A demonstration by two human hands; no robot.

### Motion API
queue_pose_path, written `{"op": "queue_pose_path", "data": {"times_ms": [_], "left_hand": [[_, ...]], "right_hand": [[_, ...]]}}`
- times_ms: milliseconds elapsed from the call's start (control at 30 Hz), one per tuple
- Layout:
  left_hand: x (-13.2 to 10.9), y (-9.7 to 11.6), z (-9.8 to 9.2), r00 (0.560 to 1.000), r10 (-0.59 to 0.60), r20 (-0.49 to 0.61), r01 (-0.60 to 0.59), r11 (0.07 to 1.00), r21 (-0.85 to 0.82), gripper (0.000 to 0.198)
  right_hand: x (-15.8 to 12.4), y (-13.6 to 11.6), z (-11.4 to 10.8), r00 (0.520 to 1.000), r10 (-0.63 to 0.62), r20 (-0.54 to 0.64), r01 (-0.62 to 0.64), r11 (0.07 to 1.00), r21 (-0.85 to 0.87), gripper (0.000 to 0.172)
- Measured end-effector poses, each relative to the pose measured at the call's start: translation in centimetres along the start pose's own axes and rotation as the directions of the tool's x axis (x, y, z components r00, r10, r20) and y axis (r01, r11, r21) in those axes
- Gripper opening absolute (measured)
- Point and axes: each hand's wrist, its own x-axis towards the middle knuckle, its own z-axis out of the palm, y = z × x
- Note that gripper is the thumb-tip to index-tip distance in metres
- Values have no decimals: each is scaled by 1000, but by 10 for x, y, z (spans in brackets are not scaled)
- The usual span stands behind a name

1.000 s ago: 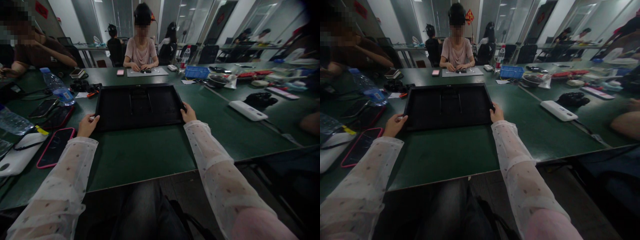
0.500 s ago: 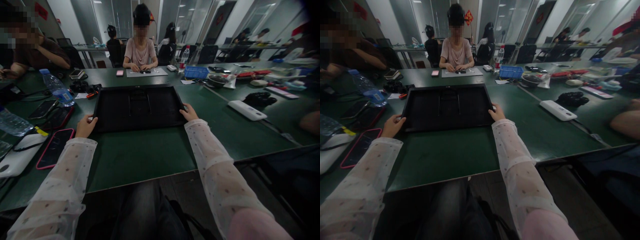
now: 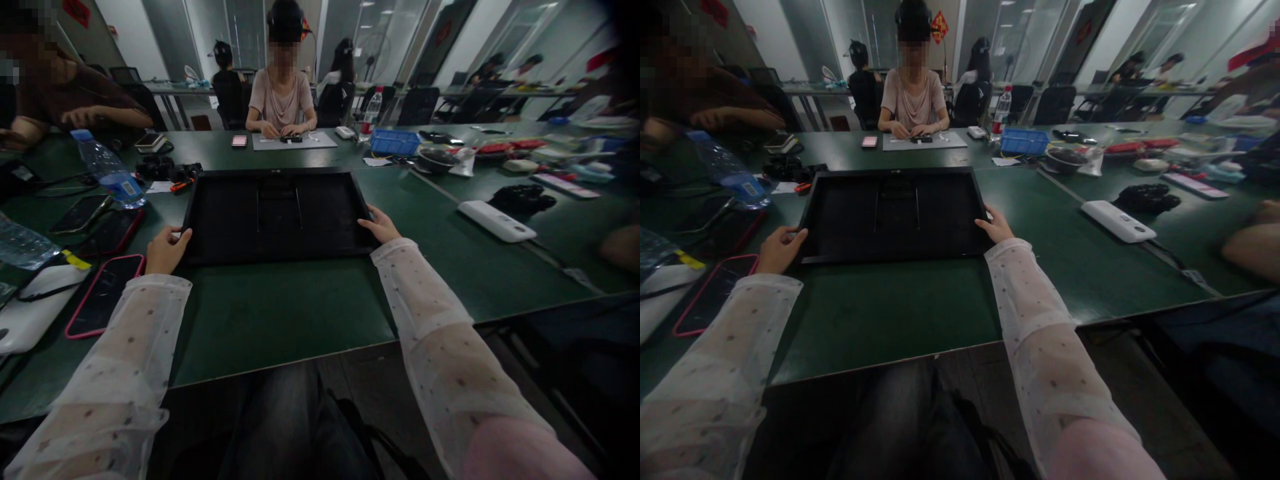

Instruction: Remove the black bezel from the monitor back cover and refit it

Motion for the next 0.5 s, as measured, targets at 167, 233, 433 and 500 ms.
{"op": "queue_pose_path", "data": {"times_ms": [167,233,433,500], "left_hand": [[1,-2,-1,1000,-5,26,6,999,-37,40],[1,-2,-1,1000,-8,23,9,999,-48,40],[-2,3,-4,1000,-6,23,7,999,-36,52],[-3,5,-5,999,15,42,-12,997,-73,54]], "right_hand": [[0,7,1,994,82,-70,-79,996,43,90],[1,12,0,990,99,-101,-94,994,56,93],[-1,16,-3,980,60,-187,-57,998,22,84],[0,16,-5,968,60,-242,-63,998,-3,81]]}}
